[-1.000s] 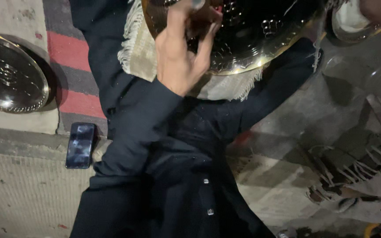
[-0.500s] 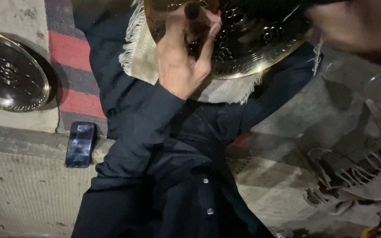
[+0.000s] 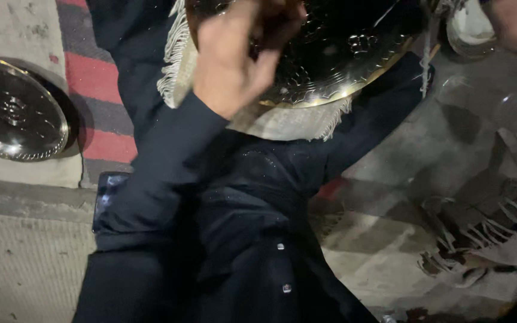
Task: The person sits on the floor and decorates brass plates. They hammer a punch against a large brass tray to chase a pattern, then hold a steel punch block and repeatedly tap and dress its tip with a small punch and hammer, repositioning the block between strikes.
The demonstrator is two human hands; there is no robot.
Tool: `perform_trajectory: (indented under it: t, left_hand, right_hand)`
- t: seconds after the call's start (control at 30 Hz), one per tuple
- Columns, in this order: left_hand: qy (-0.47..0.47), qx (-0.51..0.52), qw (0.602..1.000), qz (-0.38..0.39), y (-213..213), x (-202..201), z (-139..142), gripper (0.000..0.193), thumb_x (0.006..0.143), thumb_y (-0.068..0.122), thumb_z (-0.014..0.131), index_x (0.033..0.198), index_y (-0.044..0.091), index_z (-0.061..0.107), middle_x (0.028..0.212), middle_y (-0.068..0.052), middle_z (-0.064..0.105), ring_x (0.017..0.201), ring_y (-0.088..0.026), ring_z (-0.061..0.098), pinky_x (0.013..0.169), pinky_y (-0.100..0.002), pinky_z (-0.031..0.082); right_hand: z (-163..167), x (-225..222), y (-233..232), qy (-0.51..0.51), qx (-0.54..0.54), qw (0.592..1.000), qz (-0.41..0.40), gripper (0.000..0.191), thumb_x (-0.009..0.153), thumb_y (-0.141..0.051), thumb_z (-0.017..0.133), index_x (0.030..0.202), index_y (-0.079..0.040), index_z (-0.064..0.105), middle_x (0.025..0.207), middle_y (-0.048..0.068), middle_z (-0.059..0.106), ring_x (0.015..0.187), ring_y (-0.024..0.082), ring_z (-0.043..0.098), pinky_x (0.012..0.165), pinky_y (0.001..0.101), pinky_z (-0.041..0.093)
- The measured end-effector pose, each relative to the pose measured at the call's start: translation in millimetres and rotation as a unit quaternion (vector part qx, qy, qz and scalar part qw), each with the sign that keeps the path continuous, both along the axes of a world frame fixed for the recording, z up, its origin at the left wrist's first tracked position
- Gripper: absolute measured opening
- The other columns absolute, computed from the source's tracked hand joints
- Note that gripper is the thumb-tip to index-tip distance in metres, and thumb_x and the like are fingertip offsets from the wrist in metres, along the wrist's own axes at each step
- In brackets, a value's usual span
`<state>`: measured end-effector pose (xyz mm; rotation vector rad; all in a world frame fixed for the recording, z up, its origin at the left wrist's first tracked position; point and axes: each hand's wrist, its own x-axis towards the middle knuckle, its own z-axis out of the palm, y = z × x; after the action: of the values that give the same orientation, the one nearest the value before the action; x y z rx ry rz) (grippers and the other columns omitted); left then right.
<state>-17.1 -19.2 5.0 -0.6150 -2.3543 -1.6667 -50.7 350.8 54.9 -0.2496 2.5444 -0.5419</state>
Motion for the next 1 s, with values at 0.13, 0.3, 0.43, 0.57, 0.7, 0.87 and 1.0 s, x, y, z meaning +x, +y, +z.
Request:
perform_trajectory:
  t: [0.13, 0.3, 0.43, 0.57, 0.7, 0.87, 1.0]
  left_hand:
    - [0.016, -0.011, 0.987, -0.159, -7.2, -33.1, 3.8, 0.033, 0.109, -0.001, 0.072, 0.136, 0.006, 0.055, 0.116, -0.014, 0.071, 0.103, -0.026, 0.075, 0.090, -0.035, 0.061]
    - [0.082, -0.134, 0.934, -0.321, 2.9, -75.2, 19.3, 0.044, 0.096, 0.004, 0.072, 0.138, 0.002, 0.061, 0.109, -0.019, 0.073, 0.088, -0.028, 0.073, 0.074, -0.037, 0.058]
    - [-0.056, -0.276, 0.851, -0.443, 21.5, -92.7, 33.5, 0.037, 0.103, 0.009, 0.067, 0.140, 0.012, 0.063, 0.087, -0.015, 0.073, 0.071, -0.026, 0.072, 0.061, -0.040, 0.056]
    - [0.069, -0.185, 0.871, -0.450, 33.9, -96.4, 34.6, 0.048, 0.082, 0.001, 0.076, 0.130, 0.008, 0.070, 0.090, -0.014, 0.075, 0.069, -0.026, 0.071, 0.058, -0.037, 0.056]
    - [0.054, -0.245, 0.844, -0.474, 37.7, -98.4, 30.1, 0.045, 0.084, 0.003, 0.076, 0.128, 0.009, 0.071, 0.080, -0.014, 0.074, 0.063, -0.024, 0.070, 0.054, -0.037, 0.055]
    - [0.019, -0.210, 0.839, -0.502, 37.5, -100.6, 32.6, 0.038, 0.092, 0.002, 0.069, 0.130, 0.004, 0.068, 0.080, -0.015, 0.071, 0.058, -0.021, 0.068, 0.050, -0.034, 0.055]
    - [-0.021, -0.278, 0.850, -0.447, 17.4, -92.3, 42.3, 0.031, 0.110, 0.014, 0.056, 0.139, 0.012, 0.065, 0.084, -0.013, 0.072, 0.065, -0.022, 0.069, 0.062, -0.037, 0.056]
  right_hand:
    - [-0.2, 9.0, -14.0, 0.013, -0.003, 0.998, -0.056, 0.031, 0.108, -0.030, 0.065, 0.112, 0.000, 0.058, 0.087, 0.012, 0.062, 0.067, 0.018, 0.063, 0.060, 0.0359, 0.055]
    - [-27.9, 72.5, -61.5, 0.087, -0.336, 0.910, -0.226, 0.022, 0.110, -0.012, 0.065, 0.121, -0.002, 0.048, 0.091, 0.010, 0.059, 0.070, 0.019, 0.065, 0.064, 0.0341, 0.058]
    - [-77.7, 132.0, -83.6, 0.141, -0.513, 0.764, -0.365, 0.019, 0.113, 0.002, 0.067, 0.114, 0.001, 0.048, 0.091, 0.010, 0.055, 0.071, 0.021, 0.061, 0.070, 0.0357, 0.058]
    - [-110.9, 160.5, -73.5, 0.159, -0.376, 0.824, -0.392, 0.022, 0.115, 0.001, 0.072, 0.106, 0.006, 0.052, 0.092, 0.013, 0.062, 0.076, 0.022, 0.069, 0.073, 0.0339, 0.059]
    - [-118.4, 168.0, -79.7, 0.254, -0.300, 0.806, -0.442, 0.025, 0.104, 0.000, 0.073, 0.116, 0.007, 0.052, 0.098, 0.014, 0.067, 0.077, 0.021, 0.071, 0.072, 0.0333, 0.060]
    - [-101.2, 158.8, -96.0, 0.428, 0.024, 0.888, -0.167, 0.034, 0.093, -0.003, 0.080, 0.108, 0.009, 0.052, 0.092, 0.021, 0.065, 0.082, 0.033, 0.071, 0.071, 0.0380, 0.057]
    - [-76.4, 146.8, -92.0, 0.270, -0.269, 0.852, -0.358, 0.024, 0.107, -0.001, 0.075, 0.108, 0.004, 0.051, 0.092, 0.016, 0.064, 0.076, 0.024, 0.068, 0.071, 0.0344, 0.057]
